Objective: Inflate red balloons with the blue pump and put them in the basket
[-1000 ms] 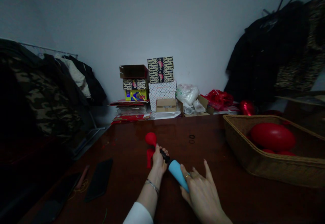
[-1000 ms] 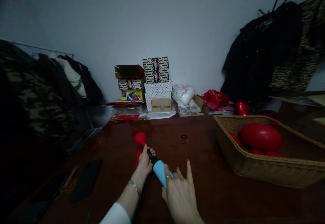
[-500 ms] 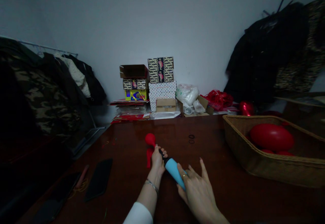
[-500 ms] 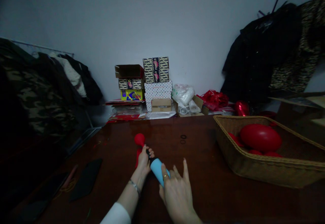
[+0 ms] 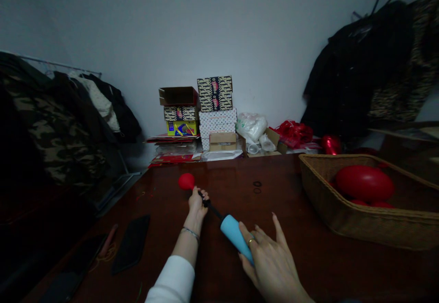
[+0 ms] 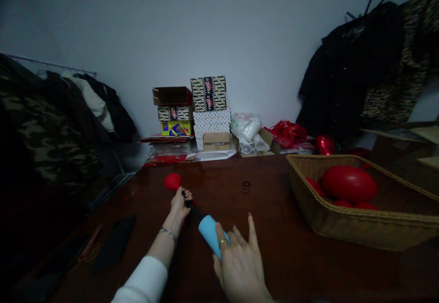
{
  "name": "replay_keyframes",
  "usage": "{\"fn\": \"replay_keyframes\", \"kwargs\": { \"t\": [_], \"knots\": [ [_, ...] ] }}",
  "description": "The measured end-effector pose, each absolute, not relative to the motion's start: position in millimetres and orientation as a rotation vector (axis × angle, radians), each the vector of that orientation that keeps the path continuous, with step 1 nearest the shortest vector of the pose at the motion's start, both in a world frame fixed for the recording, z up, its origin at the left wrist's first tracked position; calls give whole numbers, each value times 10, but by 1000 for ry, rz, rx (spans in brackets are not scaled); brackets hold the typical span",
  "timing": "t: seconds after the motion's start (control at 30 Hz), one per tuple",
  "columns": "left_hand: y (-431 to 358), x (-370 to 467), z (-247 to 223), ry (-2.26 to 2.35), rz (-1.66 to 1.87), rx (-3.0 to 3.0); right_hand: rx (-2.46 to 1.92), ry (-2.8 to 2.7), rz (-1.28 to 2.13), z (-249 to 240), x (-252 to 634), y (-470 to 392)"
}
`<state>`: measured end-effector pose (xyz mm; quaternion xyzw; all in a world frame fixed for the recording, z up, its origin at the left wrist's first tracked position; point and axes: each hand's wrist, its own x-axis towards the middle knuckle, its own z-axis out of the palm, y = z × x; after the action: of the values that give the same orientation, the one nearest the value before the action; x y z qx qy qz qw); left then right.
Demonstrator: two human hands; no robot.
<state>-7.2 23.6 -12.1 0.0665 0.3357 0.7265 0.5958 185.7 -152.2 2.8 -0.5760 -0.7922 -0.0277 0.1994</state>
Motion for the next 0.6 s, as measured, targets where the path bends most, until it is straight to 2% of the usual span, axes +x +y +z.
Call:
{"fn": "replay_keyframes", "kwargs": {
  "t": [0.27, 0.6],
  "knots": [
    [225, -56, -105, 798, 1676, 144, -1689, -2253, -220, 29, 1845, -1513],
    [-9, 296, -481, 847, 1614, 161, -1770, -2255, -211, -29, 1784, -1494]
  ]
}}
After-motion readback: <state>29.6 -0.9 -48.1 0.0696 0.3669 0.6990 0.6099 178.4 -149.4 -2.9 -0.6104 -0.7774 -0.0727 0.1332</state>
